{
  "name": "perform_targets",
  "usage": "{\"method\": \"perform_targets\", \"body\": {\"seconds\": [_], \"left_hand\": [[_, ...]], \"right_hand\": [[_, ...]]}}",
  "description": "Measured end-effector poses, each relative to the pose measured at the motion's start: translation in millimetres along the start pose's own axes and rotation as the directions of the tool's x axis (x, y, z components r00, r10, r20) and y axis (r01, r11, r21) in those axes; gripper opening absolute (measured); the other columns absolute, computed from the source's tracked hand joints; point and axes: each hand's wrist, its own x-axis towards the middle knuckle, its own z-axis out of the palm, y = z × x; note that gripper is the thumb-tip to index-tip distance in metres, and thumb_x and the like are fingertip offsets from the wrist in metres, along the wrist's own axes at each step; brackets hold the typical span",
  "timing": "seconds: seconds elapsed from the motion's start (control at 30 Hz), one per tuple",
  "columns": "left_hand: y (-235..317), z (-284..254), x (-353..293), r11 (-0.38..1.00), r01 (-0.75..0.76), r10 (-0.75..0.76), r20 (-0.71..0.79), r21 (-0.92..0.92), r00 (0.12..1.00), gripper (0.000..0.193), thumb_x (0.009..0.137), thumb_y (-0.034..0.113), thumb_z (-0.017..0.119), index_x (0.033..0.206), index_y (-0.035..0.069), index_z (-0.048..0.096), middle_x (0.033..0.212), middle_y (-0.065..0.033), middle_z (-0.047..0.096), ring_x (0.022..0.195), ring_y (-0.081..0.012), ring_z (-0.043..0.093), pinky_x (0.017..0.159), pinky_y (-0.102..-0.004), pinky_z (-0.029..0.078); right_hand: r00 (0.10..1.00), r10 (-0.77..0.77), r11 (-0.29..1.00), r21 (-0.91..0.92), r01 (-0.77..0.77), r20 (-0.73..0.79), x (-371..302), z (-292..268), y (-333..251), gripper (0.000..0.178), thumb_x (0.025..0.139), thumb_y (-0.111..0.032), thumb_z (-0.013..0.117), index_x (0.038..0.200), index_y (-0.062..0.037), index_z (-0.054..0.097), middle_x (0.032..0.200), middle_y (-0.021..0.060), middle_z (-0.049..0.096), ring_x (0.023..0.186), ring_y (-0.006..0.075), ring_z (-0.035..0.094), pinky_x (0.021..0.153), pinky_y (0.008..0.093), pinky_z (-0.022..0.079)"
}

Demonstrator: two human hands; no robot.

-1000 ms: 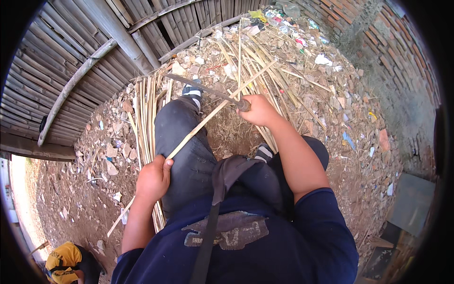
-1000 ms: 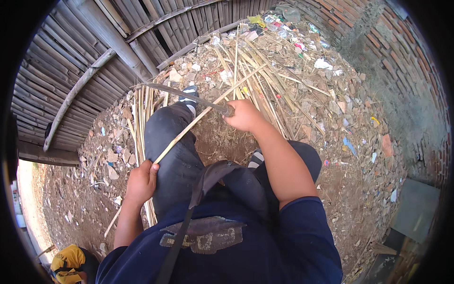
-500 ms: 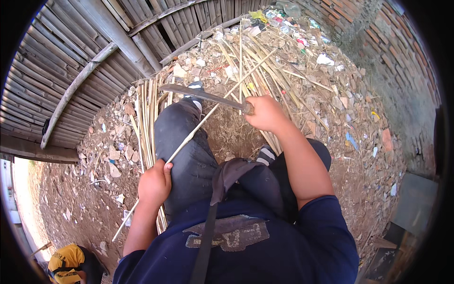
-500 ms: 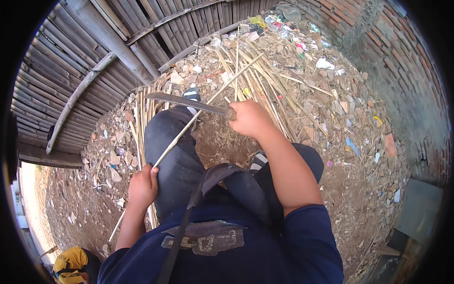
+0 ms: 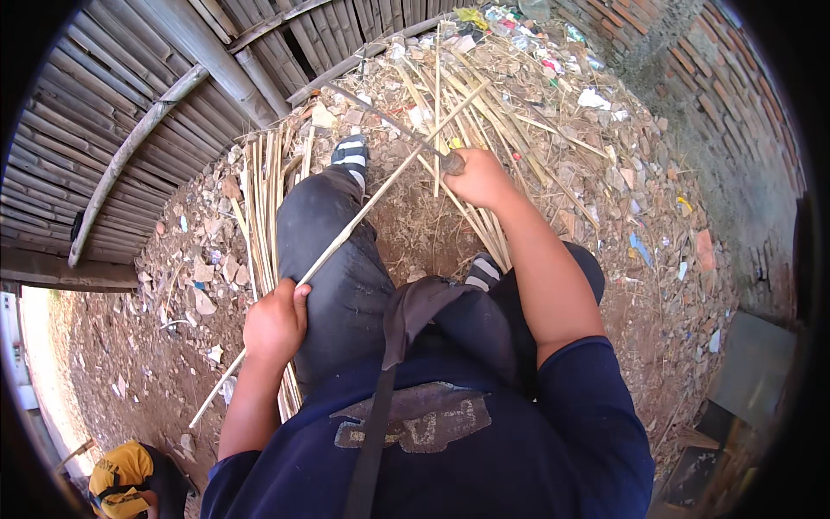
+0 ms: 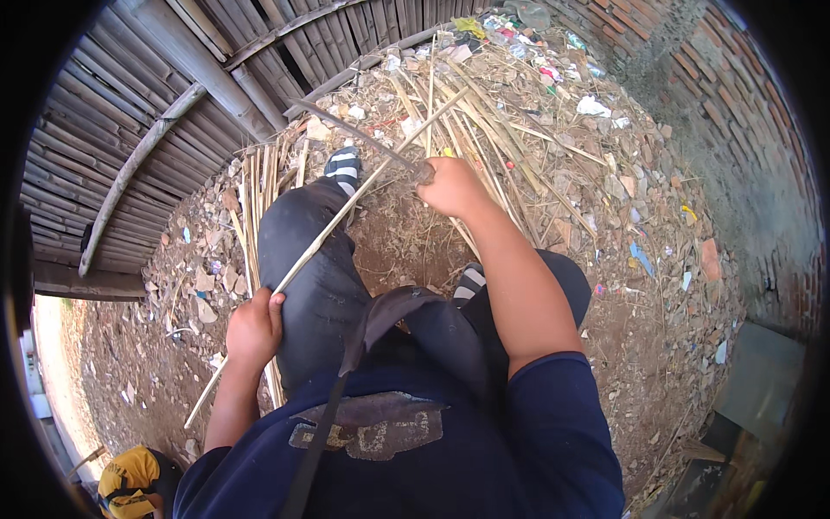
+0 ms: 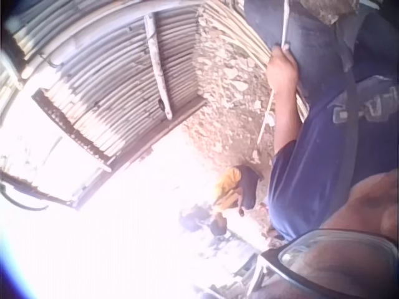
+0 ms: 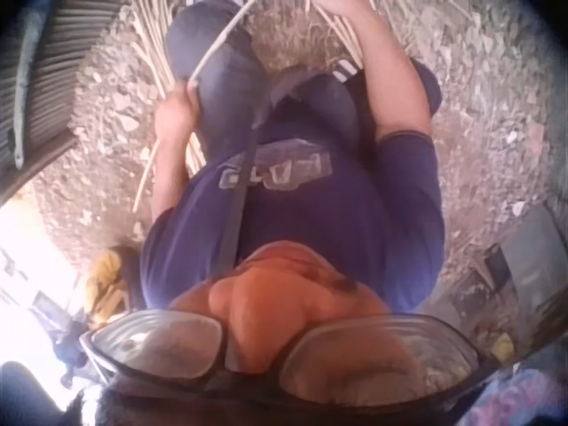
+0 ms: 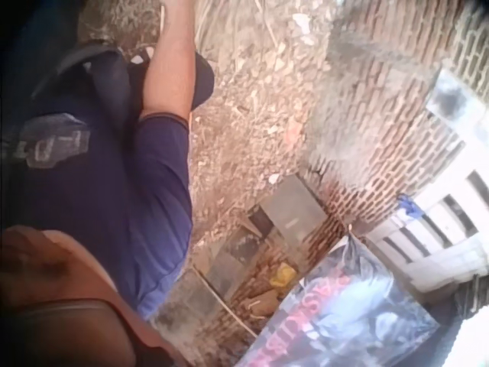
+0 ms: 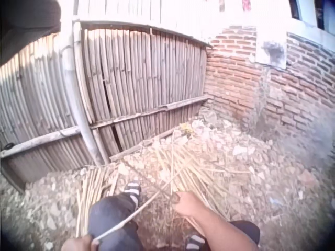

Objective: The person strips thin layers from a bamboo stick using a machete while sitting on the ground.

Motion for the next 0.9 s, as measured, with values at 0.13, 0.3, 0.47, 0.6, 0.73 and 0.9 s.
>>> {"method": "perform_targets", "body": {"seconds": [0.13, 0.3, 0.47, 0.6, 0.73, 0.9], "left_hand": [[-1.9, -4.1, 2.2, 0.998, -0.066, 0.066, -0.026, 0.002, 0.998, 0.036, 0.106, 0.039, 0.053, 0.090, 0.006, 0.055, 0.074, -0.0236, 0.068, 0.069, -0.0477, 0.067, 0.063, -0.0579, 0.053], [-5.6, -1.1, -1.7, 0.999, -0.033, 0.033, 0.009, 0.033, 0.999, 0.036, 0.106, 0.039, 0.052, 0.091, 0.006, 0.055, 0.076, -0.0238, 0.068, 0.071, -0.0479, 0.068, 0.066, -0.0586, 0.053], [-0.2, -2.3, 3.4, 0.994, -0.108, 0.107, -0.049, -0.017, 0.993, 0.037, 0.106, 0.039, 0.052, 0.092, 0.005, 0.056, 0.073, -0.0245, 0.067, 0.069, -0.0484, 0.067, 0.063, -0.0585, 0.052], [-8.4, 0.0, -2.4, 0.998, -0.053, 0.054, -0.017, 0.032, 0.998, 0.036, 0.107, 0.039, 0.051, 0.092, 0.006, 0.056, 0.072, -0.0234, 0.067, 0.069, -0.0478, 0.067, 0.063, -0.0586, 0.052], [-0.6, -1.4, 1.3, 0.997, -0.070, 0.071, -0.044, 0.037, 0.996, 0.035, 0.106, 0.039, 0.051, 0.091, 0.007, 0.056, 0.070, -0.0242, 0.066, 0.068, -0.0473, 0.067, 0.063, -0.0585, 0.052], [0.4, -6.5, -0.3, 0.996, -0.079, 0.080, -0.017, 0.050, 0.997, 0.036, 0.106, 0.039, 0.052, 0.091, 0.006, 0.055, 0.071, -0.0221, 0.067, 0.068, -0.0465, 0.067, 0.064, -0.0562, 0.053]], "right_hand": [[0.999, 0.013, 0.992, -0.123, -0.019, -0.046, -11.7, -25.1, -3.5, 0.035, 0.078, -0.026, 0.074, 0.106, -0.0046, 0.074, 0.089, 0.0221, 0.073, 0.087, 0.0392, 0.071, 0.080, 0.0465, 0.056], [0.984, -0.073, 0.962, -0.249, 0.112, 0.160, -26.7, -20.5, -26.9, 0.031, 0.079, -0.023, 0.074, 0.103, -0.0049, 0.075, 0.089, 0.0240, 0.072, 0.082, 0.0381, 0.071, 0.077, 0.0442, 0.056], [0.994, 0.009, 0.994, -0.111, 0.004, 0.112, -13.0, -13.0, 3.0, 0.027, 0.079, -0.023, 0.074, 0.100, -0.0057, 0.075, 0.090, 0.0223, 0.072, 0.083, 0.0381, 0.070, 0.079, 0.0434, 0.055], [0.989, -0.013, 0.983, -0.180, 0.041, 0.150, -29.1, -17.7, -33.2, 0.029, 0.079, -0.025, 0.073, 0.100, -0.0054, 0.074, 0.094, 0.0214, 0.073, 0.093, 0.0387, 0.071, 0.083, 0.0463, 0.056], [0.988, 0.043, 0.997, -0.072, -0.033, 0.150, -6.2, -14.7, 4.7, 0.031, 0.078, -0.023, 0.073, 0.102, -0.0030, 0.073, 0.094, 0.0223, 0.074, 0.093, 0.0373, 0.071, 0.083, 0.0451, 0.056], [0.997, -0.006, 0.979, -0.205, 0.023, 0.081, -19.6, -15.4, -13.8, 0.029, 0.078, -0.022, 0.072, 0.102, -0.0066, 0.074, 0.093, 0.0195, 0.074, 0.090, 0.0375, 0.072, 0.082, 0.0452, 0.057]]}}
